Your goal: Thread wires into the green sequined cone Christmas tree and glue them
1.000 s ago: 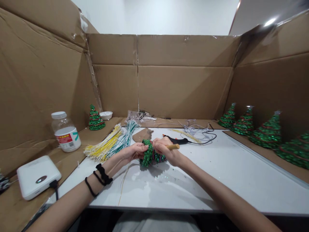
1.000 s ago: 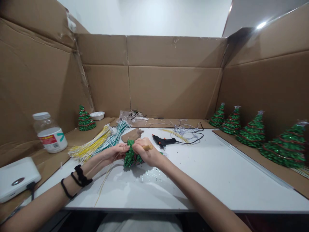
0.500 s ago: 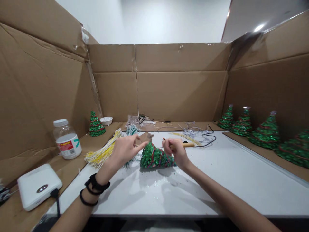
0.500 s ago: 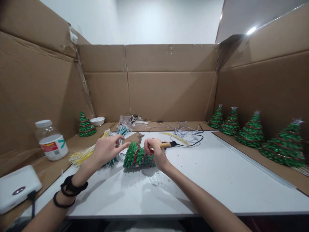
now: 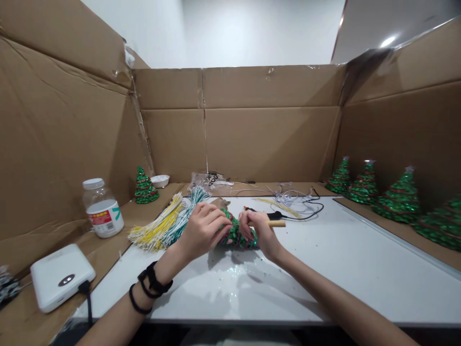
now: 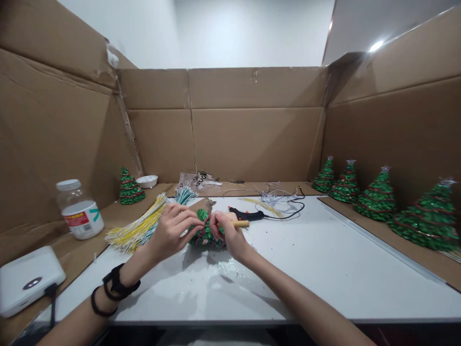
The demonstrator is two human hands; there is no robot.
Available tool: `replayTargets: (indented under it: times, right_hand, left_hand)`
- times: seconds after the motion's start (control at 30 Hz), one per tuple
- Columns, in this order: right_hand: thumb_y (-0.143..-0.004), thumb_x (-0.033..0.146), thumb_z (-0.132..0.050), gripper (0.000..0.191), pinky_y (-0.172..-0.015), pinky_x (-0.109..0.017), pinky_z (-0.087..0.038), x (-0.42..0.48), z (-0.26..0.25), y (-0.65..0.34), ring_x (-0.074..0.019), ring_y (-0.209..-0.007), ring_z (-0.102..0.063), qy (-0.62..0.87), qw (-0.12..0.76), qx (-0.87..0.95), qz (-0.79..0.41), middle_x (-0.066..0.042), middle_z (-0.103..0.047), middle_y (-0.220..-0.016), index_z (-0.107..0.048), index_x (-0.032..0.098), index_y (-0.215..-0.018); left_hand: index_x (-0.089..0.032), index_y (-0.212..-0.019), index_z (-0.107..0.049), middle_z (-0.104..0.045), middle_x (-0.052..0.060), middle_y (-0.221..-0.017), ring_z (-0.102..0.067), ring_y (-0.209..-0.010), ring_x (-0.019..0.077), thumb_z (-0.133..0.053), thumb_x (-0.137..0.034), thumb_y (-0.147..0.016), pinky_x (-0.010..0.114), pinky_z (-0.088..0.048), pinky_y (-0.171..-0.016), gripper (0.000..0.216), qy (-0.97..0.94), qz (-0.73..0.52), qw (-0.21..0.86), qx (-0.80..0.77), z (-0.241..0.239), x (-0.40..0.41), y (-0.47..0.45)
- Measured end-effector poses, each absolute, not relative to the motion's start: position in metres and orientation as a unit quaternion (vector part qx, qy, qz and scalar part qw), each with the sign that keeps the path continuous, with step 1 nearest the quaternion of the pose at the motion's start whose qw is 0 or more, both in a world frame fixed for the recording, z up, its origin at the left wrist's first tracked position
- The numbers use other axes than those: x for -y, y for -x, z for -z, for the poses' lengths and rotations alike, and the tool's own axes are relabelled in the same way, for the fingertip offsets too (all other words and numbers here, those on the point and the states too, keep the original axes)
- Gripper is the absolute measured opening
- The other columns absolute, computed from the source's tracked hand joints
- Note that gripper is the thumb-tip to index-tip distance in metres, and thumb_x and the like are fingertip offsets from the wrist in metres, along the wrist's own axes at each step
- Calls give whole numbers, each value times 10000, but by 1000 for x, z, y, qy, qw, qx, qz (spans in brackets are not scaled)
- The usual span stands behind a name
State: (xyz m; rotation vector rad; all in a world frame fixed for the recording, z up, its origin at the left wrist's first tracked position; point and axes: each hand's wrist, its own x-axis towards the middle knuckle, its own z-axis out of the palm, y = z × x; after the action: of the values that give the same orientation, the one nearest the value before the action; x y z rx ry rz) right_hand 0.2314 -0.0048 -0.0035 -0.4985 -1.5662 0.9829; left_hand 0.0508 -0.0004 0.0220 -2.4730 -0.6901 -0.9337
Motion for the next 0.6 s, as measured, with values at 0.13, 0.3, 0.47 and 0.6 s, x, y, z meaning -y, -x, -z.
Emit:
replayTargets:
  times: [0.13,0.3,0.47,0.6]
  right_hand:
    - [-887,337,-324,437,-517,-266,-291,8,1,-232,-110,-476,-352,227,560,712,-357,26,-364,-462,-357,201,-474]
    - [-896,307,-297,438,-498,-264,-284,8,1,-231,-105,-456,-333,223,527,719,-393,34,-335,-440,-324,208,-471]
    - [-874,285,-296,421,-486,-260,-274,10,-2,-233,-101,-452,-313,230,471,756,-392,38,-312,-428,-304,209,-461]
    - [-838,270,-310,395,-507,-256,-291,11,-9,-236,-105,-480,-339,232,426,808,-333,24,-364,-448,-323,206,-448]
  left_hand:
    - [-240,-847,-643,-681,43,-866,-501,-905,216,-450,-218,-887,370,-268,-881,198,902,306,171,254,-21,1,-48]
    - [-256,-861,-608,-661,44,-882,-499,-904,206,-391,-164,-890,349,-254,-883,237,935,220,143,237,-20,1,-44]
    - [-234,-822,-570,-632,33,-814,-497,-831,186,-407,-150,-874,323,-297,-825,191,929,252,190,192,-14,1,-49]
    - [-198,-745,-512,-580,23,-725,-483,-773,170,-363,-164,-891,308,-346,-771,211,881,357,230,207,-17,0,-50]
